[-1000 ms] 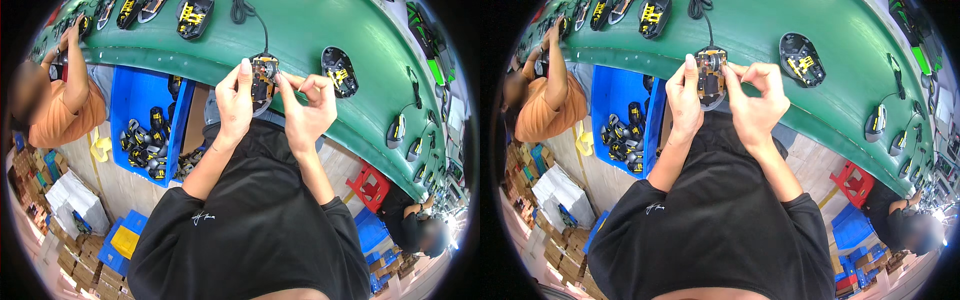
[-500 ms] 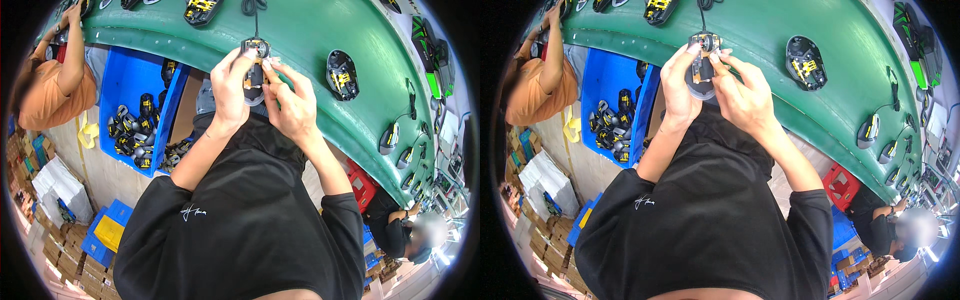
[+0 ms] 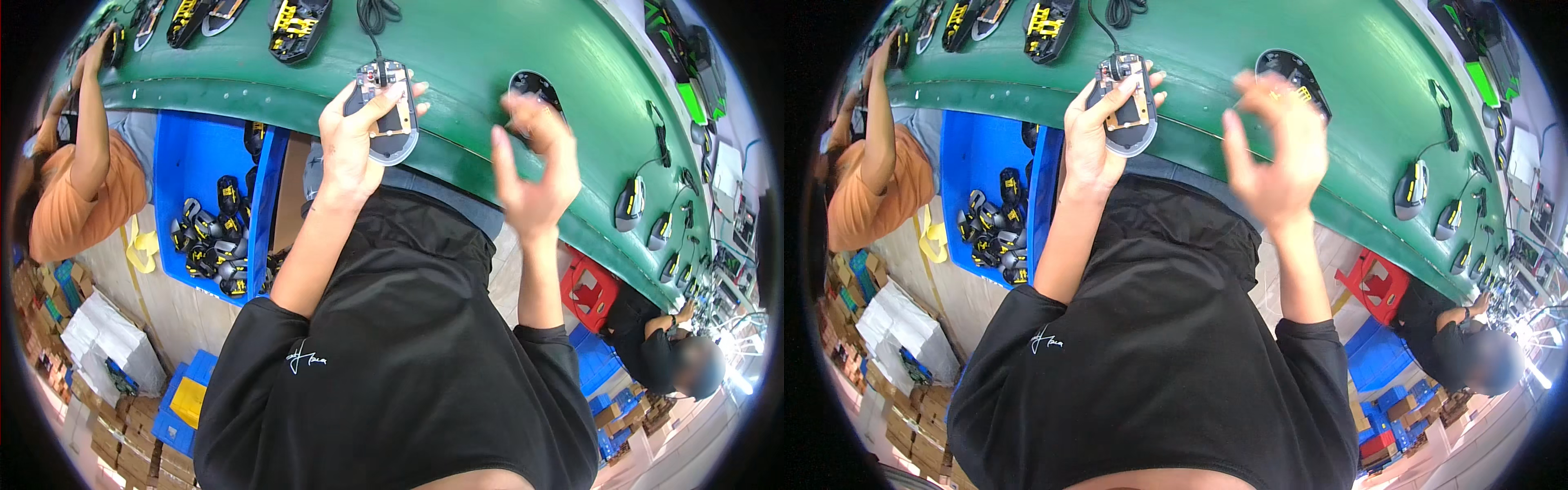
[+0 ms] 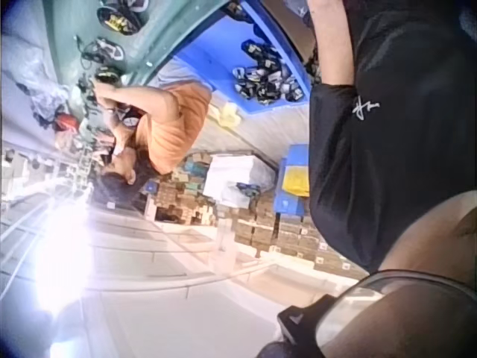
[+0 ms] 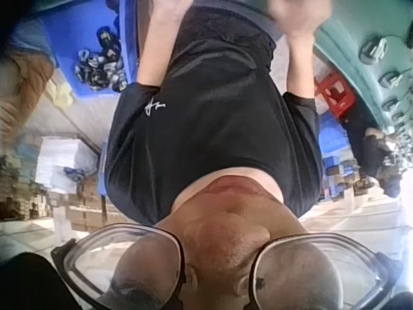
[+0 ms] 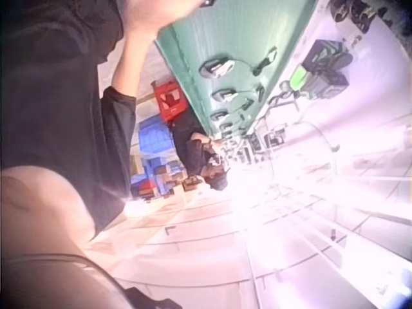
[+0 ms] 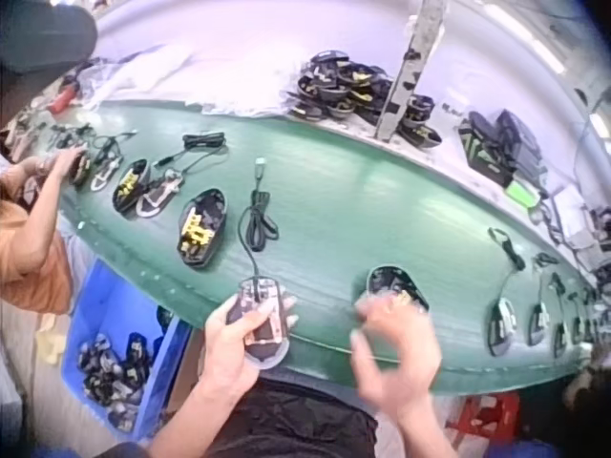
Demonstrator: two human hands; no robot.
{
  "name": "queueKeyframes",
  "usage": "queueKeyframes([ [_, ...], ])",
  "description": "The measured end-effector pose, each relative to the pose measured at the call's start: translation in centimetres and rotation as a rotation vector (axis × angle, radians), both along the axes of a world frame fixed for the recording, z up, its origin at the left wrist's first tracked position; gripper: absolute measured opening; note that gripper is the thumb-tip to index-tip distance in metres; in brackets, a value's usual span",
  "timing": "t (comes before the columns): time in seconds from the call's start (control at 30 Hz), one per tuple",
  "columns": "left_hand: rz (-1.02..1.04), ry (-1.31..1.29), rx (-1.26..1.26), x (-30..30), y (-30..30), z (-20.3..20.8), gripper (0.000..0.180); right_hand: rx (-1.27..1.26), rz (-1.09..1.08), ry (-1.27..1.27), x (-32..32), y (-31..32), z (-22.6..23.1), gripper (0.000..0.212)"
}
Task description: Assembling computer mice by attaching the outer casings to the internal circuit board components on a production line.
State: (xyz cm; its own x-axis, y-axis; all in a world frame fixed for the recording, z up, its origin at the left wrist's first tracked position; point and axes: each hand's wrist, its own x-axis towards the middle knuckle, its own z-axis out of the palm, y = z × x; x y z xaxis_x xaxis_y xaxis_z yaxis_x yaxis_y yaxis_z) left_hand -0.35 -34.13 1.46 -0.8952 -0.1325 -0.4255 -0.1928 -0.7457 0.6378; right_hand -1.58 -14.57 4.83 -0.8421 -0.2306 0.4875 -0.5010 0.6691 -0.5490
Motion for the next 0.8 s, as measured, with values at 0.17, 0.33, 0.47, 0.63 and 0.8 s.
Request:
queueKeyframes([
  [0.17, -0.091, 0.045, -0.024, 0.2, 1.4, -0.3, 0.027, 0.519, -0.099, -0.37, -6.1, 2.4, 0.5, 0.066],
  [0.33, -0.121, 0.09, 0.05, 1.1, 2.2, 0.4, 0.031, 0.014, -0.135, -0.243, -8.2, 2.2, 2.8, 0.048],
  [0.47, -0.159, 0.065, 0.067, 1.3, 2.7, 0.4, 0.03, -0.457, -0.165, -0.209, -6.1, 5.3, -2.5, 0.066],
  [0.63, -0.216, 0.036, 0.03, 1.1, 2.8, 0.2, 0.029, -0.146, -0.347, -0.326, -0.8, 4.2, -3.1, 0.069],
  [0.8, -0.176, 0.058, 0.047, 0.6, 3.2, 0.2, 0.037, 0.352, -0.162, -0.114, -3.6, 3.4, -4.0, 0.06],
])
